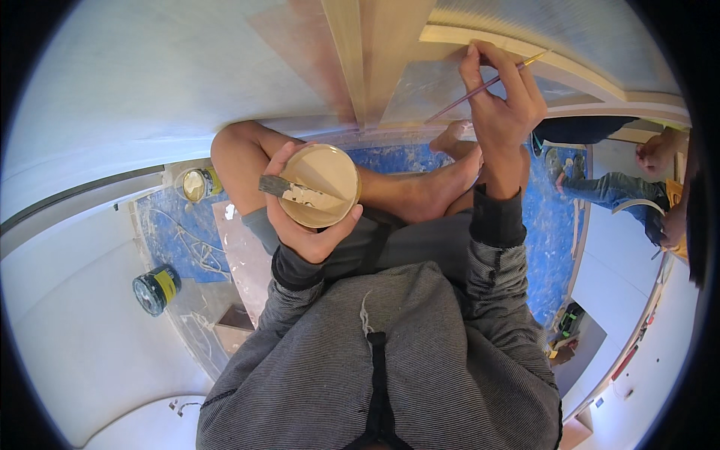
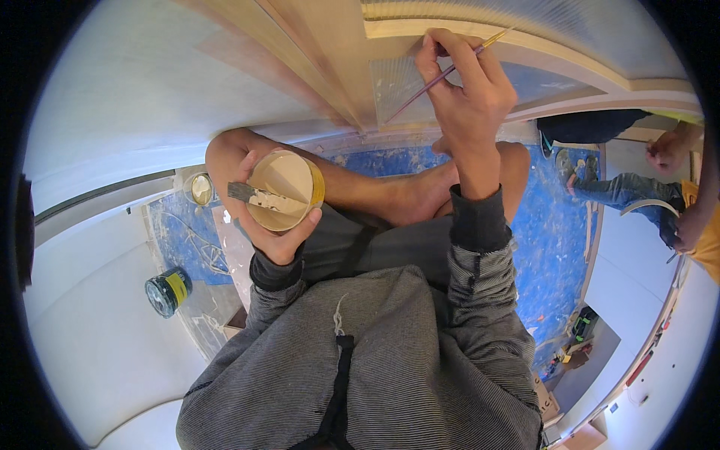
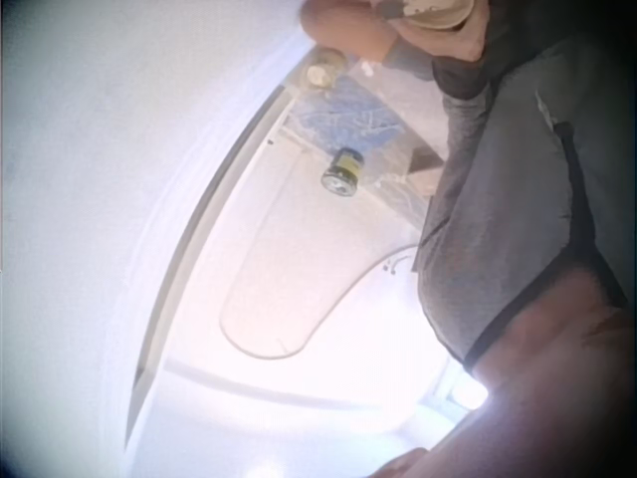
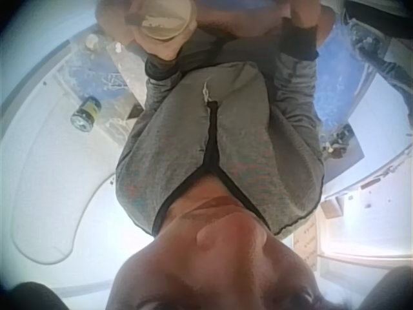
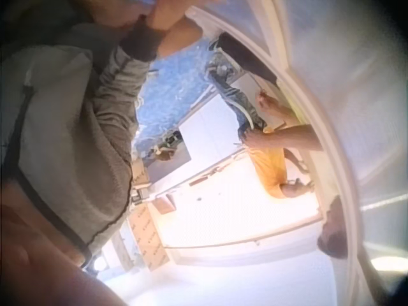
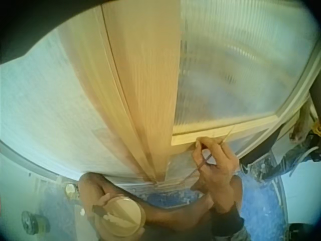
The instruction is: The person sits on the floor and uses a small paintbrush to apply beige paint to the wooden frame of a door or window. They repeatedly dip the brush into a small container held in their left hand to reload paint while working on the trim.
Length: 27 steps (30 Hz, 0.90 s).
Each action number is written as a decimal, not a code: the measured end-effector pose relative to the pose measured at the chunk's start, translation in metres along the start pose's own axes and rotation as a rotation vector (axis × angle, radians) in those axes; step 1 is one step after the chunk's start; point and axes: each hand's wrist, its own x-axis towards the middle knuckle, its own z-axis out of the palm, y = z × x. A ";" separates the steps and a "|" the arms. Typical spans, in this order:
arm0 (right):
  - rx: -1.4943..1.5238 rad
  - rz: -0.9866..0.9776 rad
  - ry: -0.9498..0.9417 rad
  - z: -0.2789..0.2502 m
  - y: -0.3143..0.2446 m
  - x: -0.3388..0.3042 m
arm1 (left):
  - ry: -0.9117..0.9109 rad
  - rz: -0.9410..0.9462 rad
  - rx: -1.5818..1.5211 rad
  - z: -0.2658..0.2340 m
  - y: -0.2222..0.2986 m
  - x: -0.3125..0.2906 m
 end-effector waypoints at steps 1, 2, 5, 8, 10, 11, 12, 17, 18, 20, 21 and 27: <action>-0.003 0.015 0.007 0.001 -0.001 -0.001 | 0.010 0.000 -0.024 0.000 -0.001 0.000; -0.001 0.027 0.007 0.002 0.000 -0.002 | 0.020 0.000 -0.048 0.001 -0.001 0.000; 0.016 0.036 -0.001 0.001 0.003 -0.003 | 0.016 0.061 0.005 0.000 -0.001 0.001; 0.054 -0.005 -0.023 -0.002 0.002 -0.002 | 0.015 -0.011 -0.007 -0.001 0.000 -0.001; 0.076 -0.020 -0.032 0.000 0.003 -0.002 | 0.021 -0.018 -0.044 -0.001 -0.003 -0.002; 0.060 -0.034 -0.037 -0.001 0.004 -0.002 | 0.024 -0.022 -0.062 0.000 -0.004 -0.003; 0.045 -0.048 -0.042 -0.002 0.006 -0.001 | 0.022 -0.014 -0.051 -0.001 -0.005 -0.003; -0.050 -0.093 -0.018 -0.003 0.008 -0.005 | 0.038 -0.003 -0.038 0.000 -0.001 0.000; -0.062 -0.110 0.004 -0.002 0.010 -0.005 | 0.041 0.005 -0.032 0.001 0.000 0.000; -0.082 -0.120 0.047 0.003 0.014 -0.008 | 0.048 0.023 -0.012 0.000 0.002 0.001; -0.094 -0.114 0.065 0.005 0.015 -0.010 | 0.046 0.019 -0.010 0.000 0.002 0.001; 0.002 -0.130 0.066 0.005 0.023 -0.013 | 0.038 0.010 -0.019 -0.002 0.002 0.003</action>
